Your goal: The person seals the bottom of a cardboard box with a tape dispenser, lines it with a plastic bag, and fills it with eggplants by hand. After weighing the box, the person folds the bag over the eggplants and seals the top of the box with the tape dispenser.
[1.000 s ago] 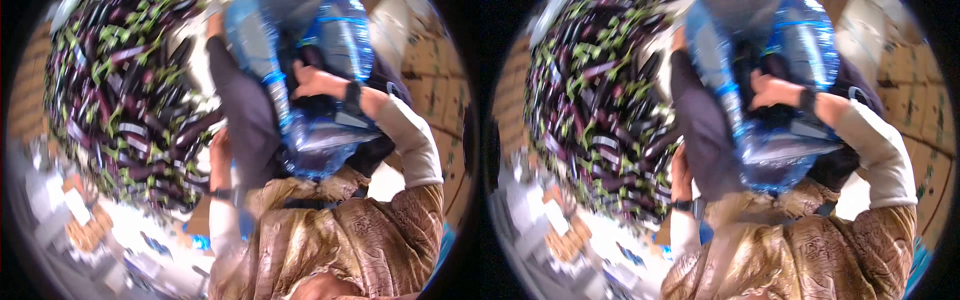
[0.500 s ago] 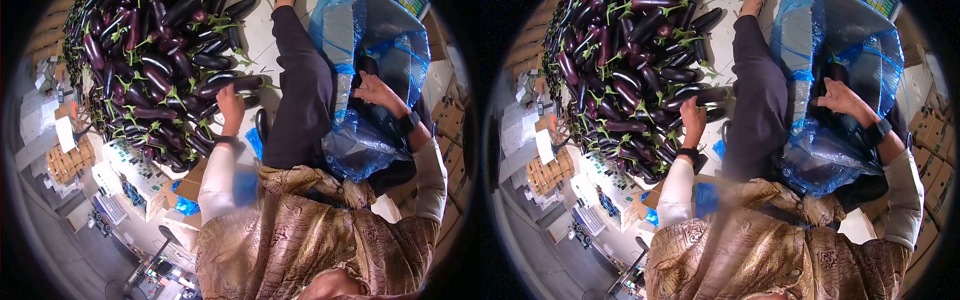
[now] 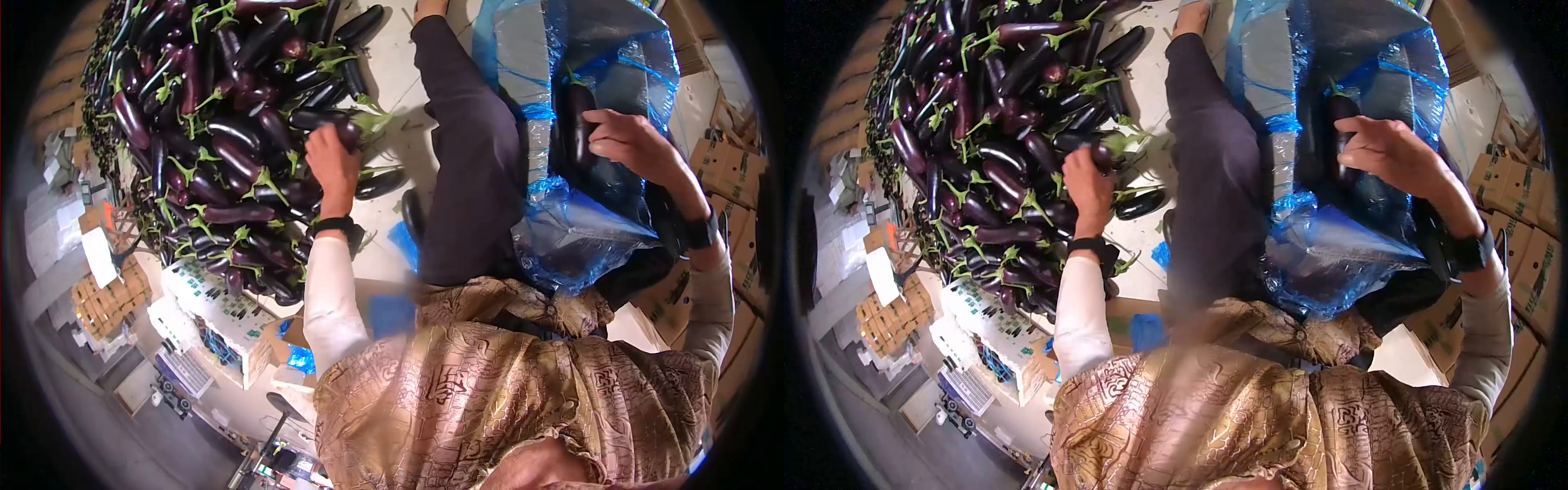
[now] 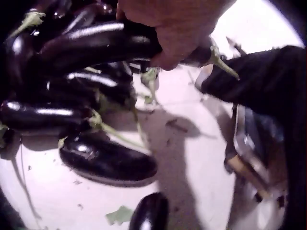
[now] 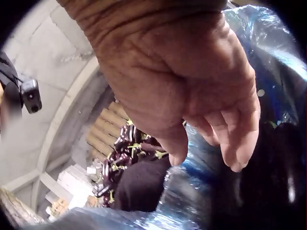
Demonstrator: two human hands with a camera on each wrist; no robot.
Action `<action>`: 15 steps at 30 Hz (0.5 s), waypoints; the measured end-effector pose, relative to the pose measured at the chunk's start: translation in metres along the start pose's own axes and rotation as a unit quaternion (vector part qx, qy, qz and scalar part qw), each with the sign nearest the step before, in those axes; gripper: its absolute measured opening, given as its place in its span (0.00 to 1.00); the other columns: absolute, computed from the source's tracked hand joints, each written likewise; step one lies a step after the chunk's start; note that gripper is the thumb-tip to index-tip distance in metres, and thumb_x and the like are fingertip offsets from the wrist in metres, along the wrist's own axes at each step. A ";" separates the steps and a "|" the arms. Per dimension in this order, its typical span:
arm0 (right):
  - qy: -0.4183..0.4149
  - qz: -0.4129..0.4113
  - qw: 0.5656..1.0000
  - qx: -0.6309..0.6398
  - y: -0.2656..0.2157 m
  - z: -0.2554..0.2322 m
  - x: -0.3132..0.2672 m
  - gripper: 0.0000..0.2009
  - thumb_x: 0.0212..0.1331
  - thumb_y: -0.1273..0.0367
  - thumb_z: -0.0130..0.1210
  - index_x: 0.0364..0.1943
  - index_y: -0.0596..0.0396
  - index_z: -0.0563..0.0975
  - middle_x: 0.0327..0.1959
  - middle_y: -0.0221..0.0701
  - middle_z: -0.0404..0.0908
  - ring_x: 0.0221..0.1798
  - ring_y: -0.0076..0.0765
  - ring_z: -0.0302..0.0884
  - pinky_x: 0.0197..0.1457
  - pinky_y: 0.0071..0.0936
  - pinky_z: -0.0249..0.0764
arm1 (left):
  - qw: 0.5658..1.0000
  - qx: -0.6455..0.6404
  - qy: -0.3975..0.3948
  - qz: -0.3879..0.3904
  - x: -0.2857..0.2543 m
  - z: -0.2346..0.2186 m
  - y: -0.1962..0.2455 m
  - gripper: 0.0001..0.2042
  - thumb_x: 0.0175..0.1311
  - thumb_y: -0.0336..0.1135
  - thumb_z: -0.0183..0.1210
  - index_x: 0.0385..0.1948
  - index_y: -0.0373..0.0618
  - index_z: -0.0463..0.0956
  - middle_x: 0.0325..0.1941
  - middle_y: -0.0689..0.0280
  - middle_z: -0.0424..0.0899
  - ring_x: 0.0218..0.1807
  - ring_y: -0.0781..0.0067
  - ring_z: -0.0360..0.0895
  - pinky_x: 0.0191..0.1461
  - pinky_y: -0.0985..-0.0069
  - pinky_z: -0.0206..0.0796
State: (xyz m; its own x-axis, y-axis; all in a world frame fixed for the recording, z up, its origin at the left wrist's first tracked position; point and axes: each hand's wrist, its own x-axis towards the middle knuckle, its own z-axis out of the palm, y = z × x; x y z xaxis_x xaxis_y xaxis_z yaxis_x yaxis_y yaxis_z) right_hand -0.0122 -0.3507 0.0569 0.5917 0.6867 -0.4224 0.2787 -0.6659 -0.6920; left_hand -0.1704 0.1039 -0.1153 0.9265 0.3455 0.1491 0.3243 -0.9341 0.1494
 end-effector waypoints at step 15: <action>-0.080 -0.018 0.939 0.334 -0.122 0.025 -0.055 0.22 0.64 0.63 0.57 0.58 0.62 0.73 0.43 0.42 0.84 0.41 0.30 0.82 0.45 0.27 0.79 | 0.533 -0.832 0.121 -0.092 0.000 -0.185 0.122 0.27 0.64 0.43 0.62 0.58 0.33 0.66 0.58 0.54 0.75 0.62 0.59 0.71 0.71 0.60 0.60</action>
State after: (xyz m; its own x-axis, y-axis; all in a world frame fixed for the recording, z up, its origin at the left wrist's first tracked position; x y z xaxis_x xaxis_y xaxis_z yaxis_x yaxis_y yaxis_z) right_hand -0.0980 -0.2997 0.1500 0.4543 0.7758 -0.4379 -0.2719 -0.3473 -0.8975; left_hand -0.1658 0.0066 0.0840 0.7909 0.6074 0.0740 -0.4005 0.4224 0.8132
